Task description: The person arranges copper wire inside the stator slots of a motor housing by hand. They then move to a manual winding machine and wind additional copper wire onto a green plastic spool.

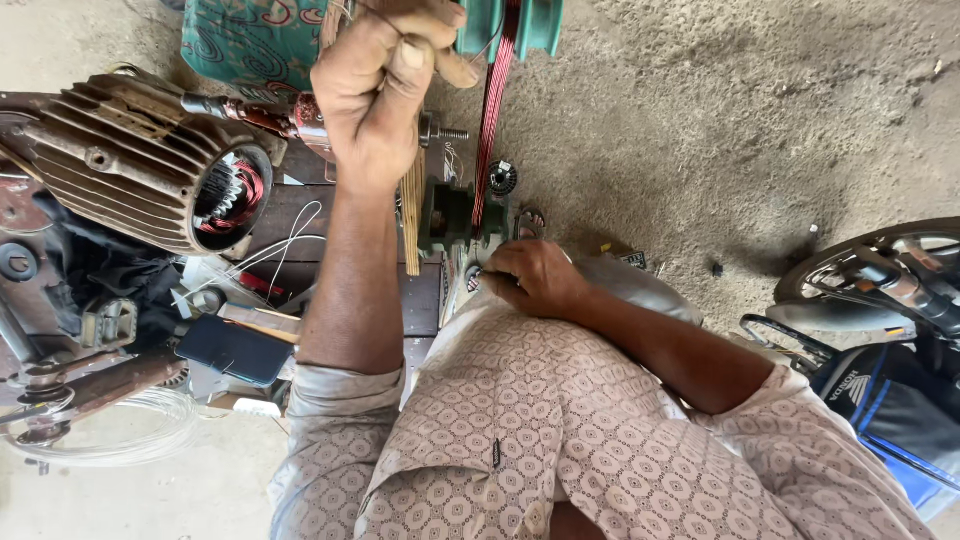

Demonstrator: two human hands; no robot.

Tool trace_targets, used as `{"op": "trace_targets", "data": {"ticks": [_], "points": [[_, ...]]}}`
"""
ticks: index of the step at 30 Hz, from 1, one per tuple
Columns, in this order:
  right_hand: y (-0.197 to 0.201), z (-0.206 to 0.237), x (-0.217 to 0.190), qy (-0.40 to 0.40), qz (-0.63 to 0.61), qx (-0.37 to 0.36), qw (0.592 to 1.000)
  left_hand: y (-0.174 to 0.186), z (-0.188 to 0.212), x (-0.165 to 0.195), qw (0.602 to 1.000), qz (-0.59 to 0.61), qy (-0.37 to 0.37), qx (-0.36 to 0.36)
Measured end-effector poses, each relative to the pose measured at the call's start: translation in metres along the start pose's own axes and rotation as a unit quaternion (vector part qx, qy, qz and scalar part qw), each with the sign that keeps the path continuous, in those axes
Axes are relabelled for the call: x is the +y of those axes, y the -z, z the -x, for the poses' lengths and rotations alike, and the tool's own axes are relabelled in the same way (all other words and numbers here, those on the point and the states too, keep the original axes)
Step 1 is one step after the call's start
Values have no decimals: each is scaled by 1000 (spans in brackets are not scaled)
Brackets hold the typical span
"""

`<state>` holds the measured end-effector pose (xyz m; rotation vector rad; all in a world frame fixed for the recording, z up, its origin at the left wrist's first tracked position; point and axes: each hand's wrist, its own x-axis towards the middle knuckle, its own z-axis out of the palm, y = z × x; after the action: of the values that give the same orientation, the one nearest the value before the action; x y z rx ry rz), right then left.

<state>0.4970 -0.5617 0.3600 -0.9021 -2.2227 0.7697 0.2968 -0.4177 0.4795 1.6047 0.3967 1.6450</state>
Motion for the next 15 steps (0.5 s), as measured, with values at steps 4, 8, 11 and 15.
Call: {"op": "trace_targets", "data": {"ticks": [4, 8, 11, 15], "points": [[21, -19, -14, 85, 171, 11, 982, 0, 3, -9, 1000, 24, -3, 19], [65, -57, -15, 201, 341, 69, 916, 2, 0, -4, 1000, -14, -1, 27], [127, -87, -9, 250, 384, 121, 881, 3, 0, 2, 1000, -1, 5, 27], [199, -130, 42, 151, 253, 260, 920, 2, 3, 6, 998, 44, 15, 41]]}}
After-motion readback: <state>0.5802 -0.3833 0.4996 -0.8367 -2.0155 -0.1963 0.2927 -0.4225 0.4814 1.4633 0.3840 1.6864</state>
